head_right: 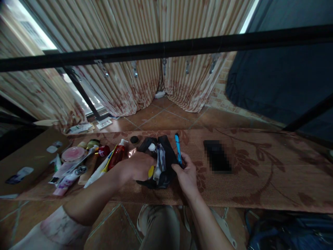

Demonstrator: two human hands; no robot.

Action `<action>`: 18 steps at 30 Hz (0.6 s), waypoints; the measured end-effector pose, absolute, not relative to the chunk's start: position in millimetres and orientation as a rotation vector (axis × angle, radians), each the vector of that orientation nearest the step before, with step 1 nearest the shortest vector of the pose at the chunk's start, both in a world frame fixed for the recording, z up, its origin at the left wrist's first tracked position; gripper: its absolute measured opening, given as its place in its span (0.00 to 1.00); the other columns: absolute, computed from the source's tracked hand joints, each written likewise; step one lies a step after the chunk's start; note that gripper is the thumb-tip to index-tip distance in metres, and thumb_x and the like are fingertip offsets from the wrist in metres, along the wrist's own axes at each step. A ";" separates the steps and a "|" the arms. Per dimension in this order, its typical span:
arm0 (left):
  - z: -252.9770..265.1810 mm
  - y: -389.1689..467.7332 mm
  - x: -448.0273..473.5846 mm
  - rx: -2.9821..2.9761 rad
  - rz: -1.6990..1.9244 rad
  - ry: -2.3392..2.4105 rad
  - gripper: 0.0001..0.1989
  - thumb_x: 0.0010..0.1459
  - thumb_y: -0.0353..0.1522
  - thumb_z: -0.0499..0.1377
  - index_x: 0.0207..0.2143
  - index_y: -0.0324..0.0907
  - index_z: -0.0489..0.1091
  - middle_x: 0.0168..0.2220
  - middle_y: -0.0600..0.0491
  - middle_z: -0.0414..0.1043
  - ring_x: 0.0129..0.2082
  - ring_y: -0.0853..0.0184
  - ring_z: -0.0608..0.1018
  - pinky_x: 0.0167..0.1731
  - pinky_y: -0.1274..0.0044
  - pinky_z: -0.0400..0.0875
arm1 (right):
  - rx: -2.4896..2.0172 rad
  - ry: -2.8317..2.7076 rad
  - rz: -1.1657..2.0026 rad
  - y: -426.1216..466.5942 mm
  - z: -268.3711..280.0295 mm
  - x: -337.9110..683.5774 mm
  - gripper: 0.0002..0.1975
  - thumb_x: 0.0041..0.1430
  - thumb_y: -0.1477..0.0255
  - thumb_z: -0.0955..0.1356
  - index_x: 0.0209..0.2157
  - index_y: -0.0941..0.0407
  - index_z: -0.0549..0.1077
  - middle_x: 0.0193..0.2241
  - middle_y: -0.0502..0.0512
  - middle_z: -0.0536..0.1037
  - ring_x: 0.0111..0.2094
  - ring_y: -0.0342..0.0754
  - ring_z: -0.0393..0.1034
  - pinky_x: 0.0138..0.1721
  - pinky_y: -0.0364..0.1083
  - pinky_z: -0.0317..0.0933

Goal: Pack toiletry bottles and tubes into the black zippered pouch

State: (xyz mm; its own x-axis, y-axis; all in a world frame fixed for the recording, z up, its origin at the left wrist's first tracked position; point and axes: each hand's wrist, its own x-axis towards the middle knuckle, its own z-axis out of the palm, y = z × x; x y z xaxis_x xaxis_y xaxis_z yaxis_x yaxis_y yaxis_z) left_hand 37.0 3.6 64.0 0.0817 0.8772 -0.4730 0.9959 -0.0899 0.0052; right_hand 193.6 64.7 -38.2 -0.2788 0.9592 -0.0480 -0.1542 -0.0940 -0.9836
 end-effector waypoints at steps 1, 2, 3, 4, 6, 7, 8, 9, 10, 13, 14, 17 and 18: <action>63.0 5.1 37.4 2.050 -0.496 1.844 0.19 0.44 0.27 0.60 0.42 0.43 0.76 0.39 0.43 0.79 0.40 0.51 0.80 0.35 0.69 0.73 | -0.996 -1.244 1.538 65.1 -38.3 193.5 0.21 0.40 0.71 0.72 0.41 0.56 0.73 0.32 0.49 0.78 0.32 0.46 0.69 0.36 0.45 0.61; 62.2 6.3 37.6 2.059 -0.478 1.833 0.20 0.45 0.28 0.60 0.43 0.43 0.76 0.40 0.43 0.79 0.40 0.51 0.80 0.35 0.69 0.73 | -1.000 -1.243 1.539 65.6 -38.6 193.5 0.21 0.40 0.71 0.72 0.41 0.56 0.73 0.32 0.49 0.77 0.32 0.46 0.69 0.35 0.45 0.61; 61.5 7.0 37.4 2.065 -0.461 1.821 0.21 0.45 0.28 0.60 0.45 0.44 0.75 0.40 0.44 0.79 0.40 0.51 0.80 0.35 0.69 0.73 | -1.004 -1.242 1.542 66.1 -39.0 193.5 0.22 0.40 0.71 0.72 0.41 0.56 0.73 0.32 0.49 0.77 0.32 0.46 0.69 0.35 0.45 0.61; 61.1 7.3 37.1 2.074 -0.443 1.810 0.23 0.45 0.28 0.60 0.47 0.45 0.74 0.40 0.44 0.79 0.40 0.51 0.80 0.35 0.69 0.73 | -1.009 -1.241 1.542 66.5 -39.6 193.5 0.22 0.40 0.71 0.72 0.42 0.56 0.73 0.32 0.49 0.77 0.32 0.46 0.69 0.35 0.45 0.61; 60.8 6.8 35.9 2.083 -0.425 1.796 0.27 0.45 0.28 0.59 0.51 0.47 0.72 0.41 0.45 0.79 0.40 0.52 0.80 0.34 0.69 0.73 | -1.013 -1.257 1.535 67.2 -40.8 193.7 0.22 0.41 0.71 0.71 0.43 0.56 0.72 0.34 0.50 0.78 0.32 0.46 0.69 0.35 0.45 0.61; 60.9 6.4 35.4 2.083 -0.424 1.795 0.28 0.45 0.28 0.59 0.53 0.47 0.70 0.41 0.45 0.79 0.40 0.52 0.80 0.34 0.69 0.73 | -1.011 -1.267 1.531 67.5 -41.3 193.7 0.22 0.41 0.71 0.71 0.43 0.56 0.72 0.34 0.50 0.78 0.33 0.47 0.69 0.35 0.45 0.61; 61.2 5.9 34.9 2.080 -0.431 1.802 0.30 0.45 0.28 0.59 0.54 0.47 0.69 0.41 0.45 0.79 0.40 0.53 0.80 0.35 0.70 0.72 | -1.008 -1.275 1.528 67.6 -41.6 193.7 0.22 0.41 0.71 0.71 0.43 0.55 0.72 0.35 0.50 0.78 0.33 0.47 0.69 0.35 0.45 0.61; 61.5 5.5 34.7 2.074 -0.440 1.808 0.31 0.45 0.28 0.59 0.55 0.47 0.68 0.41 0.45 0.79 0.40 0.53 0.80 0.35 0.70 0.72 | -1.002 -1.279 1.529 67.8 -41.8 193.7 0.22 0.41 0.71 0.71 0.43 0.55 0.72 0.35 0.50 0.78 0.33 0.47 0.69 0.36 0.45 0.61; 61.9 5.3 34.8 2.066 -0.449 1.816 0.31 0.45 0.28 0.59 0.55 0.46 0.68 0.41 0.45 0.79 0.41 0.53 0.80 0.36 0.70 0.73 | -0.994 -1.280 1.533 67.8 -41.9 193.6 0.22 0.41 0.71 0.71 0.43 0.55 0.72 0.35 0.50 0.78 0.33 0.47 0.69 0.36 0.45 0.61; 62.7 5.7 36.4 2.025 -0.489 1.862 0.26 0.46 0.28 0.59 0.51 0.41 0.71 0.41 0.42 0.78 0.41 0.51 0.80 0.36 0.68 0.73 | -0.985 -1.276 1.540 68.0 -41.7 193.4 0.22 0.41 0.71 0.71 0.43 0.55 0.72 0.35 0.50 0.77 0.33 0.47 0.69 0.35 0.45 0.61; 62.8 6.2 37.1 2.009 -0.502 1.883 0.23 0.46 0.29 0.59 0.48 0.40 0.72 0.42 0.40 0.78 0.40 0.50 0.80 0.37 0.67 0.74 | -0.989 -1.281 1.533 68.0 -41.5 193.4 0.21 0.42 0.71 0.71 0.42 0.55 0.73 0.34 0.50 0.77 0.32 0.46 0.69 0.35 0.44 0.61; 62.7 8.0 38.5 1.971 -0.534 1.930 0.18 0.47 0.30 0.60 0.43 0.37 0.75 0.42 0.38 0.77 0.41 0.50 0.79 0.38 0.66 0.74 | -1.008 -1.295 1.516 67.9 -41.2 193.4 0.20 0.42 0.70 0.72 0.42 0.55 0.73 0.34 0.49 0.77 0.32 0.46 0.69 0.36 0.44 0.61; 62.5 8.7 38.6 1.963 -0.543 1.932 0.17 0.47 0.30 0.61 0.42 0.37 0.75 0.42 0.38 0.77 0.41 0.49 0.79 0.39 0.66 0.74 | -1.008 -1.296 1.518 67.7 -41.0 193.3 0.20 0.42 0.70 0.72 0.42 0.55 0.73 0.34 0.49 0.77 0.32 0.46 0.69 0.36 0.44 0.61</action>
State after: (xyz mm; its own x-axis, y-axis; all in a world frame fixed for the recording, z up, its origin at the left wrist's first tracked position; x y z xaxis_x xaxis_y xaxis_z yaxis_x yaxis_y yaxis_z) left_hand 38.6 8.7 62.5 0.0066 0.8723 -0.4889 0.9993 -0.0241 -0.0296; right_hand 193.3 67.7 -41.0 -0.2886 0.9567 -0.0388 -0.1119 -0.0740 -0.9910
